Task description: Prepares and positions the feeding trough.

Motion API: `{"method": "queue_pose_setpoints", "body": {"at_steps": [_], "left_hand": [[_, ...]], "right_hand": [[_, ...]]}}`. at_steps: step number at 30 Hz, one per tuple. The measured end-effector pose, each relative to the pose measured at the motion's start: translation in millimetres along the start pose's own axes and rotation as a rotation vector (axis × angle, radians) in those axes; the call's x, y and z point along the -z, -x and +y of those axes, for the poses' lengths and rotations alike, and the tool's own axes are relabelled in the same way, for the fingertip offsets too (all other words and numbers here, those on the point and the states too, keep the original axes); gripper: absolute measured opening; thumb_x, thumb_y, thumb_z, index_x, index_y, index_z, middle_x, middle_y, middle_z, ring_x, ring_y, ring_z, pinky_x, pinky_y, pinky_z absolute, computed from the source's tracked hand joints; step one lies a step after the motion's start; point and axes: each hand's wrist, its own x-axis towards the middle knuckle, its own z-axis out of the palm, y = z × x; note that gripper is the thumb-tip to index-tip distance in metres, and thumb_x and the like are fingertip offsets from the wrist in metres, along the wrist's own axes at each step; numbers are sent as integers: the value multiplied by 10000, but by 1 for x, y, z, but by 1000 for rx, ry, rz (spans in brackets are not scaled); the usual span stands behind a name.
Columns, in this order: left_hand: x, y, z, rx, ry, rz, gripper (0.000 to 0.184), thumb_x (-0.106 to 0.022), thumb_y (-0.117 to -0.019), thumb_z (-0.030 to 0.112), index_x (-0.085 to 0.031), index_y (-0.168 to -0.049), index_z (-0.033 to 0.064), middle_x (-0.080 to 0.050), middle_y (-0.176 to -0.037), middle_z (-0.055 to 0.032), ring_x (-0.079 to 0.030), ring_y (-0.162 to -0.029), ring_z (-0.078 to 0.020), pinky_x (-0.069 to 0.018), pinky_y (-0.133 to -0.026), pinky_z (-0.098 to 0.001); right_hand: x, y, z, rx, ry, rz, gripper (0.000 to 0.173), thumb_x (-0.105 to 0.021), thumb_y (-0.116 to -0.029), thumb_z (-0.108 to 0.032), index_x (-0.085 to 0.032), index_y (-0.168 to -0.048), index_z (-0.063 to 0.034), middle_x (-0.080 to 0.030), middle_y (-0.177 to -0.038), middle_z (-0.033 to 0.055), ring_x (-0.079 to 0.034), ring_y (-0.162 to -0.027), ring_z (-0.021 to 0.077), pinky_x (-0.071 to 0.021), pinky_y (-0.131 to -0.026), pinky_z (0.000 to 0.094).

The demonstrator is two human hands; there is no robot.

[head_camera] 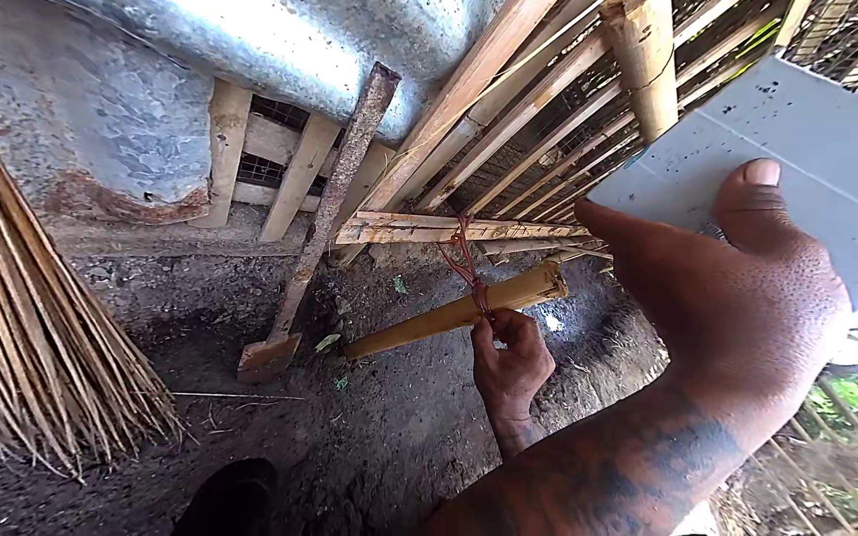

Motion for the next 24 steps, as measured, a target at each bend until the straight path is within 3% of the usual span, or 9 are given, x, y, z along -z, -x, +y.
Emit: {"method": "queue_pose_setpoints", "body": {"at_steps": [2, 6, 10, 13, 15, 17, 19, 22, 24], "left_hand": [[36, -1, -63, -226, -183, -168, 472, -510, -1064, 223, -427, -1454, -31, -608, -1327, -159, -590, -1241, -170, -452, -1061, -305], [53, -6, -59, -204, -329, -225, 493, -505, -1067, 272, -415, -1480, 18, -588, -1377, -123, -564, -1283, -150, -439, -1086, -318], [58, -8, -61, -213, -284, -190, 506, -513, -1064, 289, -425, -1478, 13, -594, -1367, -142, -576, -1268, -169, -454, -1072, -330], [69, -14, -27, -171, -209, -179, 510, -534, -1055, 284, -422, -1476, 18, -602, -1368, -117, -581, -1263, -141, -461, -1065, -305], [43, -12, -3, -138, -65, -47, 509, -548, -1057, 293, -403, -1465, 26, -625, -1303, -109, -613, -1201, -133, -503, -1018, -300], [-9, -11, 29, -78, 73, 175, 507, -577, -1049, 385, -436, -1446, 102, -659, -1186, -71, -655, -1082, -125, -559, -937, -323], [-7, -12, 27, -85, 51, 169, 511, -565, -1052, 406, -453, -1445, 99, -662, -1197, -68, -650, -1099, -122, -548, -961, -324], [73, -22, -4, -192, -166, -166, 493, -526, -1061, 295, -442, -1424, -29, -620, -1324, -145, -604, -1224, -153, -472, -1041, -280], [75, -24, 37, -96, -241, -180, 537, -561, -1045, 222, -396, -1422, -123, -626, -1296, -212, -631, -1191, -191, -513, -988, -268]], "right_hand": [[-1, 14, -20, -133, 106, -104, 205, -600, -990, 43, -636, -1120, 197, -654, -931, 255, -547, -772, 119, -414, -763, 146], [3, 7, 0, 41, 150, -74, 334, -580, -1050, -129, -614, -1259, 129, -626, -961, 202, -550, -791, 82, -425, -758, 157], [3, 5, 10, 149, 130, -20, 333, -594, -1045, -148, -626, -1232, 126, -598, -866, 162, -496, -699, 44, -407, -684, 146], [4, 6, 12, 102, 71, -65, 274, -617, -1026, -103, -652, -1154, 137, -608, -831, 165, -499, -679, 57, -410, -669, 150], [5, 7, 8, 19, 43, -106, 200, -634, -1000, -36, -672, -1054, 153, -631, -793, 183, -499, -657, 89, -415, -658, 168], [5, 5, 15, 194, 123, 19, 206, -656, -995, -110, -720, -1087, 62, -633, -756, 101, -523, -627, 30, -416, -614, 133], [4, 3, 22, 310, 166, 92, 247, -647, -1005, -151, -717, -1150, 37, -617, -767, 91, -507, -633, 27, -402, -610, 141], [-2, 19, 9, 101, 213, -101, 223, -608, -1003, -40, -682, -1103, 144, -649, -835, 211, -546, -697, 125, -443, -699, 179], [-13, 25, -1, -214, 326, -442, 201, -530, -1003, 45, -652, -1091, 179, -680, -941, 265, -578, -775, 200, -449, -770, 221]]}}
